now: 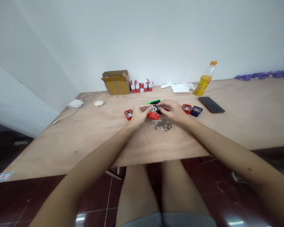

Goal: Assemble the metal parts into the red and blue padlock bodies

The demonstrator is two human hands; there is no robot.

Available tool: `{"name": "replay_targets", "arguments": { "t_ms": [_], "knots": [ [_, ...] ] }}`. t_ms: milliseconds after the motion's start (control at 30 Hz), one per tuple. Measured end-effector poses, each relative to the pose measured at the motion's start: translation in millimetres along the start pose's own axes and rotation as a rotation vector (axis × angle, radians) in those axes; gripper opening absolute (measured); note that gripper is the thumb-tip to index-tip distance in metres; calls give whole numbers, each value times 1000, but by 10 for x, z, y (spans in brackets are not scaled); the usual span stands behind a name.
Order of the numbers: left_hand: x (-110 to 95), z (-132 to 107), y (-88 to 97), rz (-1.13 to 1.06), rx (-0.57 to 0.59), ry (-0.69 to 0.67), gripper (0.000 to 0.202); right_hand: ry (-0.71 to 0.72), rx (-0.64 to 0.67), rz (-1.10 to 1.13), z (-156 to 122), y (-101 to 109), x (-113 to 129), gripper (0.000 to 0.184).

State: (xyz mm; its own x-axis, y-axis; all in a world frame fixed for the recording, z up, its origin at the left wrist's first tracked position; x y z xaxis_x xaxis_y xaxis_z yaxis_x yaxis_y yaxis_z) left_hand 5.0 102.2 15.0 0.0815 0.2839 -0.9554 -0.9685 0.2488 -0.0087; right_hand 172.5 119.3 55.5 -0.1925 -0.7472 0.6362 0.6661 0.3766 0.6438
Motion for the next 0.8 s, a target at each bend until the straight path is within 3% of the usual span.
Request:
{"name": "replay_targets", "arguments": {
  "t_ms": [800],
  "knots": [
    [21,4,-33,-26,49,23,46,141,79,-99,7,-53,147,15]
  ]
}}
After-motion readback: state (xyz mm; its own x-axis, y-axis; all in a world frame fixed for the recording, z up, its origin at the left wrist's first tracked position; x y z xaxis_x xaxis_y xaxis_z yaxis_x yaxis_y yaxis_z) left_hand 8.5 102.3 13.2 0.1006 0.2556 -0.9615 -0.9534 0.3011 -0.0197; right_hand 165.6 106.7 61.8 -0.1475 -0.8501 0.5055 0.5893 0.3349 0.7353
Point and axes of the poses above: each hand's wrist, its own z-axis towards the middle knuckle, its own y-axis out of the back of the hand, x = y × z, the point moved 9 cm from there along z, towards the middle knuckle, and after that the axes turned 15 degrees about x, right-handed, at the moved point
